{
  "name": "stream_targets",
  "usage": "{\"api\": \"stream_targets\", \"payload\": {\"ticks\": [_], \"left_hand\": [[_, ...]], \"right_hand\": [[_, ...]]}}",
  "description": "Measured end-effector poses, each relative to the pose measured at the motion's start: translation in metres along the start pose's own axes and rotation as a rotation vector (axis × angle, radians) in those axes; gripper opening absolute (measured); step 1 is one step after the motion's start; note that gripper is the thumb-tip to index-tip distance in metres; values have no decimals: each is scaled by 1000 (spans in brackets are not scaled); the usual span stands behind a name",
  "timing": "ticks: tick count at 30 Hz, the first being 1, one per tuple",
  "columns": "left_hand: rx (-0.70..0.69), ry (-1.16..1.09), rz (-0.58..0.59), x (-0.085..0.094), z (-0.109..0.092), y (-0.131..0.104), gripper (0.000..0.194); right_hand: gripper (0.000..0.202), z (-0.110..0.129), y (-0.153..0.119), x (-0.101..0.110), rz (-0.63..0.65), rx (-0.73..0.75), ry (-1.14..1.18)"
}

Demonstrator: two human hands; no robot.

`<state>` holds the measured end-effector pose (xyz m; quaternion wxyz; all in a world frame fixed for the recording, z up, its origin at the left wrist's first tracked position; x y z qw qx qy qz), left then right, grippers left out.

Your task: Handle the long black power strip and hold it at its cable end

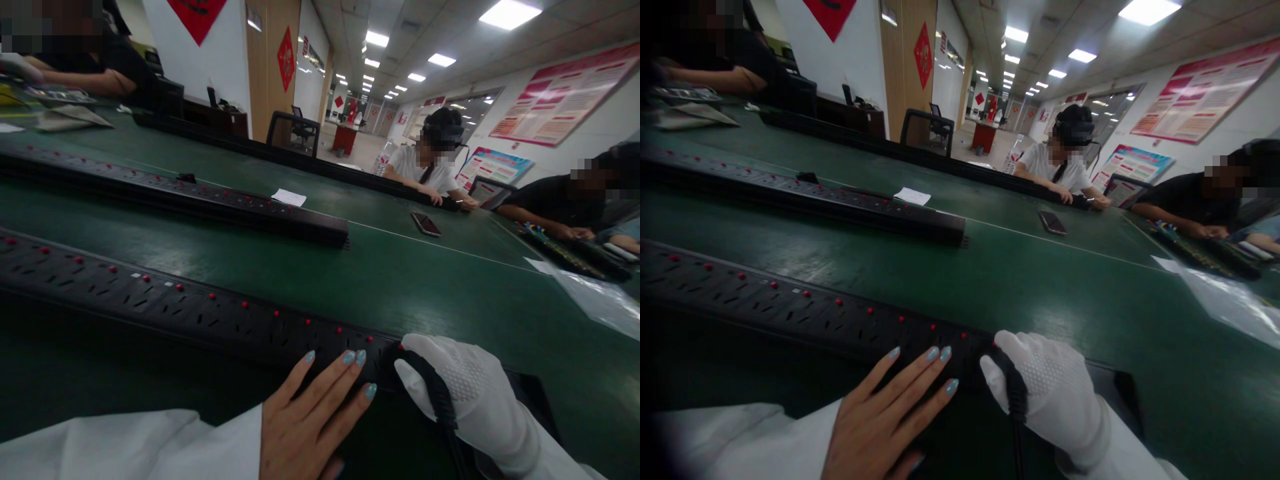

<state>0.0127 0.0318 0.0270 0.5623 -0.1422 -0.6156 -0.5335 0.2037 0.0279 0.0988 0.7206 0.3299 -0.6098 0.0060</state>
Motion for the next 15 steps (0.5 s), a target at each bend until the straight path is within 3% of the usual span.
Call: {"api": "stream_targets", "payload": {"ticks": [15], "left_hand": [[-30, 51, 5, 0, 2, 0, 76]], "right_hand": [[25, 4, 3, 2, -28, 23, -21]]}}
Point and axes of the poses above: each hand's wrist, its own y-axis towards the middle knuckle, its own x-axis out of the back of the hand, z = x × y, the point moved 4 cm from there along y, towards the middle knuckle, and after that the axes turned 15 degrees about y, right-handed, at the moved point
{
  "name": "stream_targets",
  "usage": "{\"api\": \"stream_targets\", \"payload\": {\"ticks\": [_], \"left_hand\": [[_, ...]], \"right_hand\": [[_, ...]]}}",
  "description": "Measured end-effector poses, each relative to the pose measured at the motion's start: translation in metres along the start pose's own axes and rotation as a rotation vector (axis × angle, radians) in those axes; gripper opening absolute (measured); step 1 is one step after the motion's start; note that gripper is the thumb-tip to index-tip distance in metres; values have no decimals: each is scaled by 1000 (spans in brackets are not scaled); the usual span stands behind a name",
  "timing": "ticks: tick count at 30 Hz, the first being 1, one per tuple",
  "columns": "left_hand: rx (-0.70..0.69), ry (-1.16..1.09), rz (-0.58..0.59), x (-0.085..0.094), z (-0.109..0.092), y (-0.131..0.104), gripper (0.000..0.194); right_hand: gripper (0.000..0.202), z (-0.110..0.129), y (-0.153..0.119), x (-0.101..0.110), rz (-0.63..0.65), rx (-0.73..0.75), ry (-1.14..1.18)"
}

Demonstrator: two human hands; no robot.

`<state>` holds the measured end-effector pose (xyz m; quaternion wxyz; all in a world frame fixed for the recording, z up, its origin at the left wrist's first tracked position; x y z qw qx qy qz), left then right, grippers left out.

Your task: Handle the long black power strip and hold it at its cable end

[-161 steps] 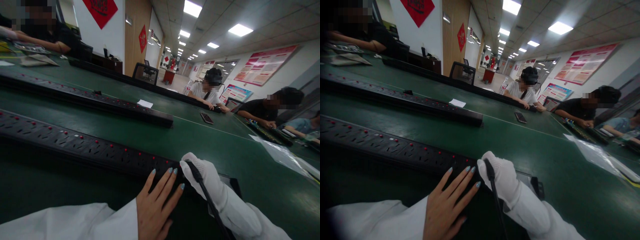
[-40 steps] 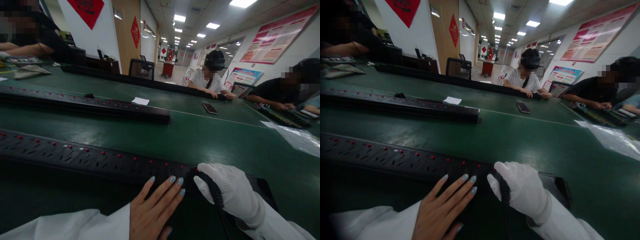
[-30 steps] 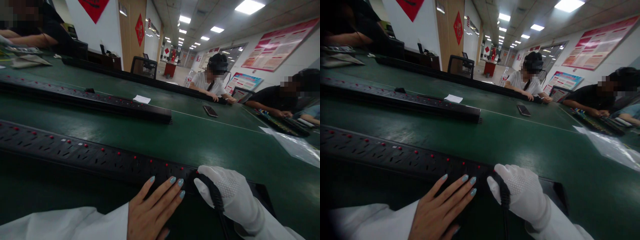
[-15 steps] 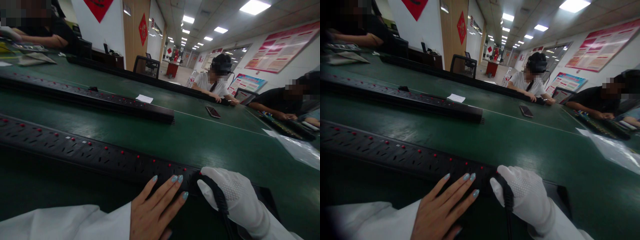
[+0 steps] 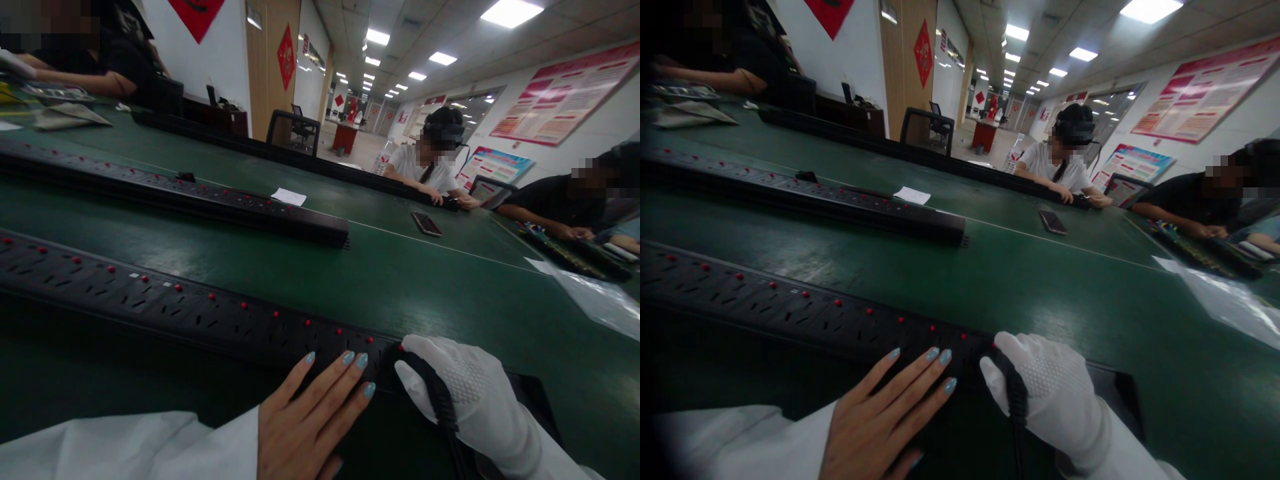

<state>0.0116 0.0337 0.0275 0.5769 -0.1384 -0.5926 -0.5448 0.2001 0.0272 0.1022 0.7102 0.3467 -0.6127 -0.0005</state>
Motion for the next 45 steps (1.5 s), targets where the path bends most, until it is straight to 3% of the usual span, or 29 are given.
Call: {"api": "stream_targets", "payload": {"ticks": [7, 17, 45], "left_hand": [[83, -35, 9, 0, -1, 0, 86], [69, -22, 43, 1, -1, 0, 90], [88, -41, 31, 2, -3, 0, 84]], "right_hand": [[24, -1, 1, -1, 11, -7, 24], [26, 0, 1, 1, 26, -5, 24], [28, 0, 1, 0, 40, -4, 23]]}}
Point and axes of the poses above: each hand's wrist, its own y-axis towards the middle knuckle, its own x-axis out of the back of the hand, z = x × y, the point moved 4 cm from there along y, towards the middle knuckle, and after that the axes turned 15 degrees about y, right-handed, at the moved point
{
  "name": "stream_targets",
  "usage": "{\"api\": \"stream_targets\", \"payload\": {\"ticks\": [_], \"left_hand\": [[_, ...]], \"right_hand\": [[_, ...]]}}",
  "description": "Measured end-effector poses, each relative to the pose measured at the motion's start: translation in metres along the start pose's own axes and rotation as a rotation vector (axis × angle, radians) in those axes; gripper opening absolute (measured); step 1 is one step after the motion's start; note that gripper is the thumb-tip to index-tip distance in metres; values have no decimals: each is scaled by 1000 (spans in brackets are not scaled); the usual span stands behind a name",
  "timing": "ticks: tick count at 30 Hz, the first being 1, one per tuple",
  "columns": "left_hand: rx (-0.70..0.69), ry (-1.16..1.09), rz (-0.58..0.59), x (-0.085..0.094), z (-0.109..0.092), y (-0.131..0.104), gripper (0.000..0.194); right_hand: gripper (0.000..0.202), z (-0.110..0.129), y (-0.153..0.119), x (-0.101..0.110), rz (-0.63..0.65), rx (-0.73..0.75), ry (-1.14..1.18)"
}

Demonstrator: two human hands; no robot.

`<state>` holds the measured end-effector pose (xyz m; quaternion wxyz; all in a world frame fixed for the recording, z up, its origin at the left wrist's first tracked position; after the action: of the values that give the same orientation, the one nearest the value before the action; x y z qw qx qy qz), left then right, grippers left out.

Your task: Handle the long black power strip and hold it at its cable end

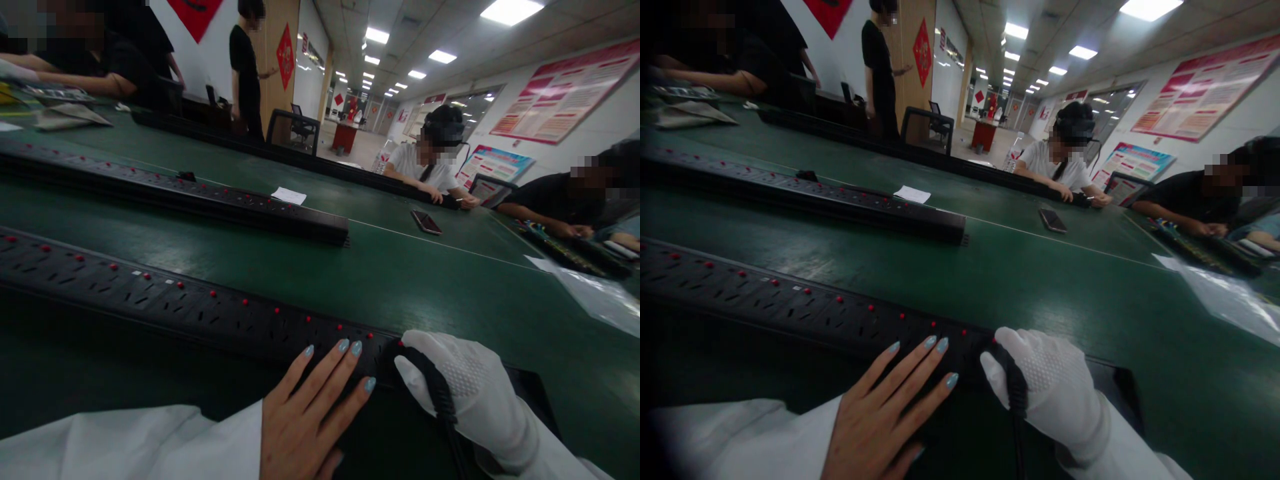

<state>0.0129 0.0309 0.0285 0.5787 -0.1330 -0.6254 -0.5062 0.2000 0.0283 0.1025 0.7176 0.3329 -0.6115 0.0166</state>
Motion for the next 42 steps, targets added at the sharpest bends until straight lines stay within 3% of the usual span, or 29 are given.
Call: {"api": "stream_targets", "payload": {"ticks": [11, 17, 25, 42], "left_hand": [[14, -5, 1, 2, 0, 1, 72], [-16, -8, 20, 1, 1, 0, 83], [1, -4, 2, 1, 0, 0, 74], [11, -21, -16, -2, -1, 0, 86]], "right_hand": [[32, 2, 3, 2, 7, -46, -8], [32, 1, 2, 1, -18, -25, -22], [30, -1, 0, -1, -12, -20, -19], [28, -2, -1, -1, 22, -50, -9]]}}
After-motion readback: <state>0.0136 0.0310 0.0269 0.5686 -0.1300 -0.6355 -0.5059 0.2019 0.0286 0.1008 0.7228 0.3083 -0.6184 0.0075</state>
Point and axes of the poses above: each hand's wrist, its own y-axis towards the middle knuckle, its own x-axis out of the back of the hand, z = x × y, the point moved 4 cm from there along y, towards the middle knuckle, and after that the axes turned 15 degrees about y, right-handed, at the moved point
